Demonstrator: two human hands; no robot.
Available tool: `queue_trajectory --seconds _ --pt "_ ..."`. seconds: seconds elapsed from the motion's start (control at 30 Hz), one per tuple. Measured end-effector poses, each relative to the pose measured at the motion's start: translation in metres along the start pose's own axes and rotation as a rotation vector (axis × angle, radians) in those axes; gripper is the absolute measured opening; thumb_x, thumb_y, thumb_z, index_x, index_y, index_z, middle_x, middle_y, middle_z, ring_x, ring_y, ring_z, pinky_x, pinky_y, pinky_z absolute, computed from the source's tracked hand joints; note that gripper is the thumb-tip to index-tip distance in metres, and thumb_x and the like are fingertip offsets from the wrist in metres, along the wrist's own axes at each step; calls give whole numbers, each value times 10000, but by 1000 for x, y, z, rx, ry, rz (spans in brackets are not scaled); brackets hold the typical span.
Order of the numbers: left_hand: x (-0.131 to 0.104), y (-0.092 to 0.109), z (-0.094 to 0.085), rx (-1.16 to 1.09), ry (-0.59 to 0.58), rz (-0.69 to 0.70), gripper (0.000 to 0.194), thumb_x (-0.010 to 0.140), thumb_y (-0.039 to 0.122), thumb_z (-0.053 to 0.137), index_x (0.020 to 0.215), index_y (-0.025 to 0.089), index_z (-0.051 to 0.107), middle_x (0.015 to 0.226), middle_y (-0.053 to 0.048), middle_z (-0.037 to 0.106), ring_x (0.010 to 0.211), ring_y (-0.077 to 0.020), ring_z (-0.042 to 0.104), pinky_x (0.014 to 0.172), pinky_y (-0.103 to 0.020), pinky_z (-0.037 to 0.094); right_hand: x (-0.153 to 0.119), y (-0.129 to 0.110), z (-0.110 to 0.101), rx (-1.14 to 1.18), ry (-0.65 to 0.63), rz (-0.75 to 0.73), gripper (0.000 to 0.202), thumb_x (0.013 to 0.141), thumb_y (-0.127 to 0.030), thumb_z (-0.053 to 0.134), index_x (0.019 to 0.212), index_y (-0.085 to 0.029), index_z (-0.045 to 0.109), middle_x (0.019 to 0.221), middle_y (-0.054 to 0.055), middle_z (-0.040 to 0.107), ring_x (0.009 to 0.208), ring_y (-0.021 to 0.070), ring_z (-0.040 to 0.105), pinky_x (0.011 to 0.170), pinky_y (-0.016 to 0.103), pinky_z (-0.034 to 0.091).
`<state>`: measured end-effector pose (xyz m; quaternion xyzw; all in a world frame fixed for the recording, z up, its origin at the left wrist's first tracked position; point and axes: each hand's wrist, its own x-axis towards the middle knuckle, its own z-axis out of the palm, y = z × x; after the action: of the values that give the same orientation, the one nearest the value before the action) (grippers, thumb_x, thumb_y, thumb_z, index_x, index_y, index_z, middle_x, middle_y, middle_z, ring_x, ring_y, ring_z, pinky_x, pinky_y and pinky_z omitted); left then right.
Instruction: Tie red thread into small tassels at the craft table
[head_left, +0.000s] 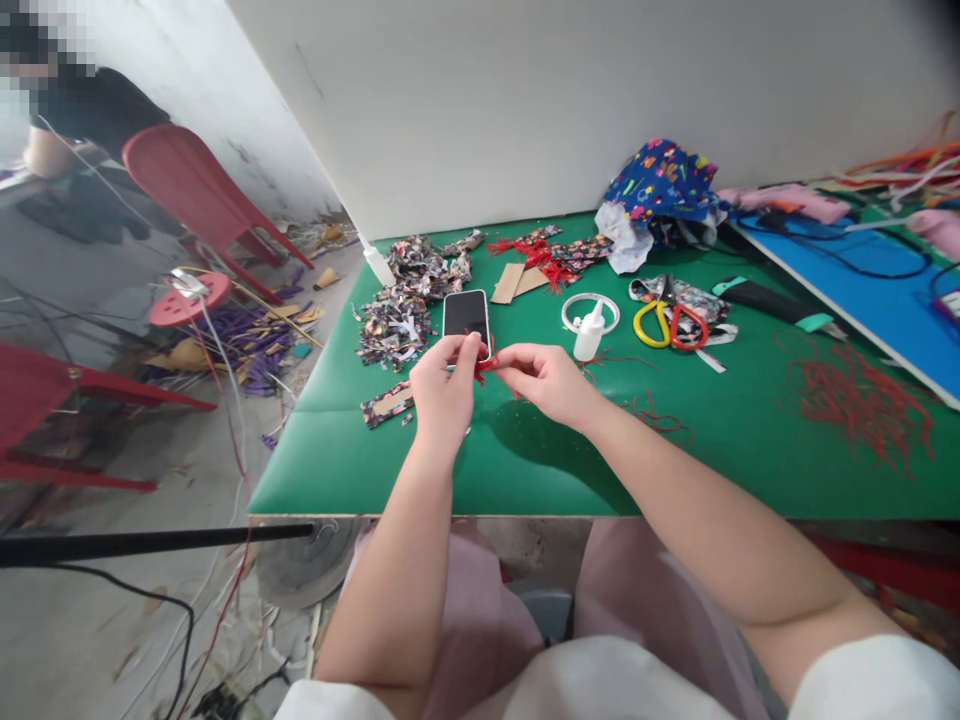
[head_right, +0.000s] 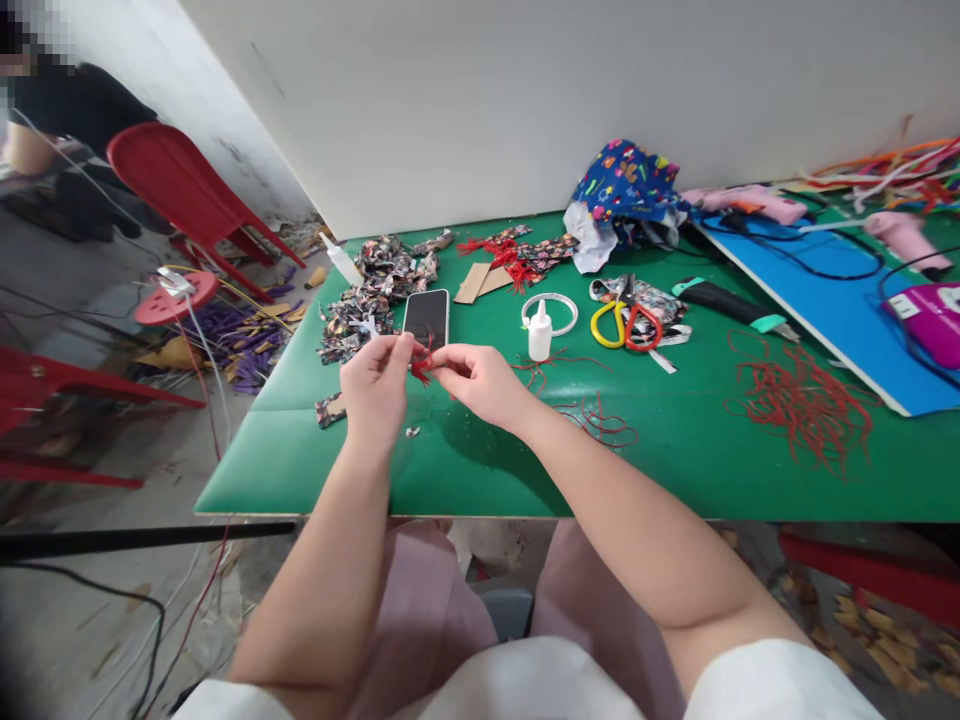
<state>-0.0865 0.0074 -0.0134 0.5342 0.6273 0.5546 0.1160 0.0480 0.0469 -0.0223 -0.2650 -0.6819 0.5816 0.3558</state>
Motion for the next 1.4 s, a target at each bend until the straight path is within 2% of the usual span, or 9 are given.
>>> queue_trajectory --seconds 0.1,0.23,0.47,0.57,0.77,0.97,1.07,1.23,1.4 --pt "1 -1 -5 283 9 174 269 845 345 491 674 190 630 688 -16 658 691 -141 586 683 -265 421 0 2 -1 -29 1 -5 165 785 -254 520 831 -160 649 545 -45 498 472 65 426 464 206 337" --pt "3 -9 -6 447 60 319 270 855 310 474 670 178 620 683 -30 661 704 -157 581 689 -274 411 1 2 -1 -86 -49 -13 160 774 -207 511 801 -138 652 636 -9 585 508 66 465 492 208 372" --pt "2 -17 0 514 64 386 222 834 263 501 681 165 629 684 -43 668 697 -171 581 692 -283 412 2 0 -1 -108 -90 -7 168 759 -162 497 792 -111 654 638 0 585 529 64 474 508 205 378" --pt "3 -16 -1 455 44 305 221 831 270 501 683 167 629 702 -45 670 719 -169 584 702 -280 415 2 0 -1 -80 -91 12 155 762 -176 504 789 -115 644 625 -7 574 507 59 458 487 206 361" --pt "5 -3 -4 71 -40 -37 268 850 337 473 678 170 591 634 0 629 597 -104 558 589 -209 408 2 0 -1 116 -57 98 144 771 -231 533 832 -133 619 481 -64 474 414 46 383 406 190 282" --pt "4 1 -7 56 59 9 299 811 311 535 552 162 547 521 28 540 516 -73 468 545 -200 355 3 -1 -2 280 -85 176 147 748 -243 571 830 -133 623 447 -73 452 384 46 367 363 181 262" --pt "2 1 -5 -188 70 -69 287 792 304 559 544 160 560 494 36 503 472 -60 427 485 -192 331 2 -1 -3 334 -140 166 123 748 -230 580 815 -136 623 450 -74 450 393 47 375 361 174 277" --pt "0 9 -2 -729 -100 -304 257 753 377 617 633 151 587 640 13 631 342 0 307 343 -160 213 2 0 -5 413 -158 151 93 753 -218 589 804 -142 610 439 -79 451 381 44 380 356 166 283" --pt "0 13 -6 -922 -255 -426 256 692 398 685 695 159 595 557 39 590 306 11 291 295 -127 160 2 1 -5 409 -170 146 104 760 -233 595 812 -144 604 444 -80 450 383 43 375 358 163 284"
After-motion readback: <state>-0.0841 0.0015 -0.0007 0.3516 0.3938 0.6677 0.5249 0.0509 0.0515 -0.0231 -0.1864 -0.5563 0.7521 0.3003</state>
